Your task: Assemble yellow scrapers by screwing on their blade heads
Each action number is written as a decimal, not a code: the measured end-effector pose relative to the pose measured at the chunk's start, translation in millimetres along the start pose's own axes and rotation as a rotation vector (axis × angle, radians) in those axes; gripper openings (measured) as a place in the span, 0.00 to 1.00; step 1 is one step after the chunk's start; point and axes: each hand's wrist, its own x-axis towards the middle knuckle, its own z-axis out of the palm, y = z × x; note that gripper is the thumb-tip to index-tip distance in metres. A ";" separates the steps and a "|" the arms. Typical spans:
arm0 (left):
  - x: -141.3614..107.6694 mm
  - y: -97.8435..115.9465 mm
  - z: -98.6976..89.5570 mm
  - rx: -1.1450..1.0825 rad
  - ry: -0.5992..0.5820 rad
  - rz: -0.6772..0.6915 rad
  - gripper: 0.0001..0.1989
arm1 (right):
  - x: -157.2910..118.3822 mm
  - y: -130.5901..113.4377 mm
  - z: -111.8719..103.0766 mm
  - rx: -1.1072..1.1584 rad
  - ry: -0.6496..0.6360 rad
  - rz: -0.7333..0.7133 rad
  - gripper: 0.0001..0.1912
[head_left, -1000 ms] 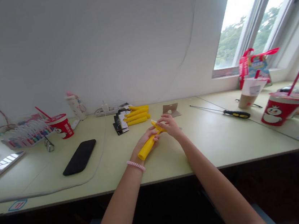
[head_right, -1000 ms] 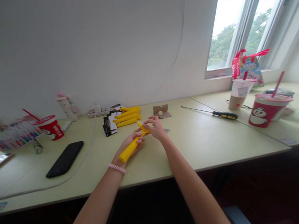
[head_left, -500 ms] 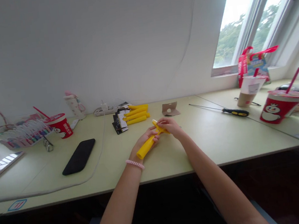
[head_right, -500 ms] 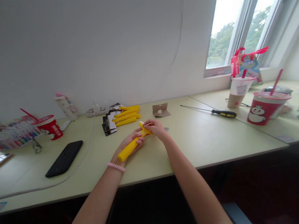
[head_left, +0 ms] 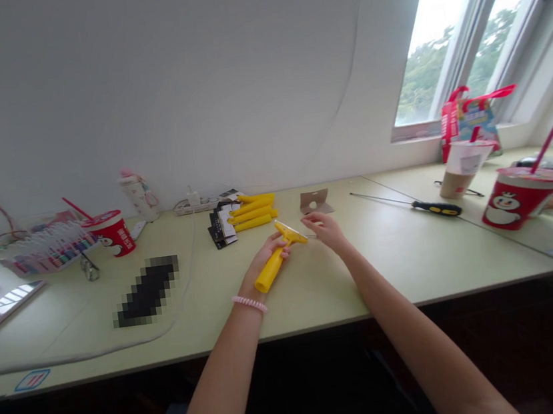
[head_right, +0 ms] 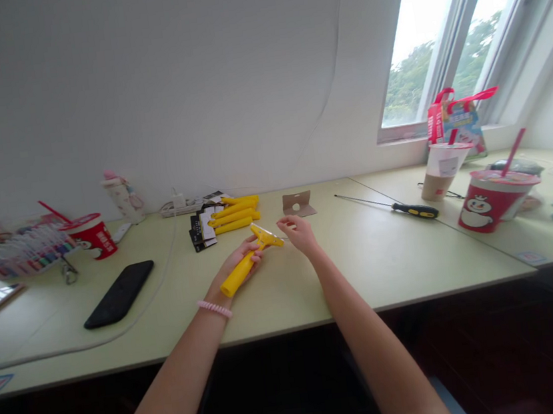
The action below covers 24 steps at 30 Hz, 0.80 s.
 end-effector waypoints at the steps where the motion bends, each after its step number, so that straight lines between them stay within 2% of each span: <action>1: 0.1 0.6 0.3 -0.014 0.025 0.011 0.23 | 0.7 7.2 -6.8 -0.126 -0.006 -0.032 0.11; 3: 0.1 1.5 0.8 -0.040 0.063 0.035 0.21 | -0.2 21.1 -20.8 -0.362 0.013 -0.078 0.09; 5: -0.1 2.1 0.9 -0.065 0.090 0.054 0.19 | -3.7 31.5 -31.8 -0.516 0.038 -0.050 0.12; 7: -0.3 2.4 0.9 -0.088 0.108 0.057 0.18 | -8.0 36.8 -37.1 -0.593 -0.007 -0.009 0.13; 10: -0.5 2.9 0.9 -0.104 0.100 0.051 0.16 | -12.0 37.6 -36.0 -0.630 -0.061 0.025 0.05; 13: -0.2 3.7 1.4 -0.122 0.105 0.062 0.16 | -11.2 34.2 -34.6 -0.557 -0.005 0.065 0.03; 15: 0.1 4.3 1.8 -0.138 0.125 0.075 0.16 | -9.2 30.3 -36.9 -0.443 0.088 0.081 0.05; 19: 0.5 3.9 2.2 -0.120 0.134 0.075 0.17 | -6.8 17.0 -41.5 -0.182 0.301 -0.020 0.08; 21: 0.7 2.6 1.9 -0.089 0.133 0.055 0.19 | -8.0 8.4 -39.7 -0.075 0.317 -0.114 0.10; 24: 1.4 0.1 0.4 -0.024 0.123 0.033 0.21 | -12.3 -3.1 -32.8 -0.017 0.259 -0.240 0.10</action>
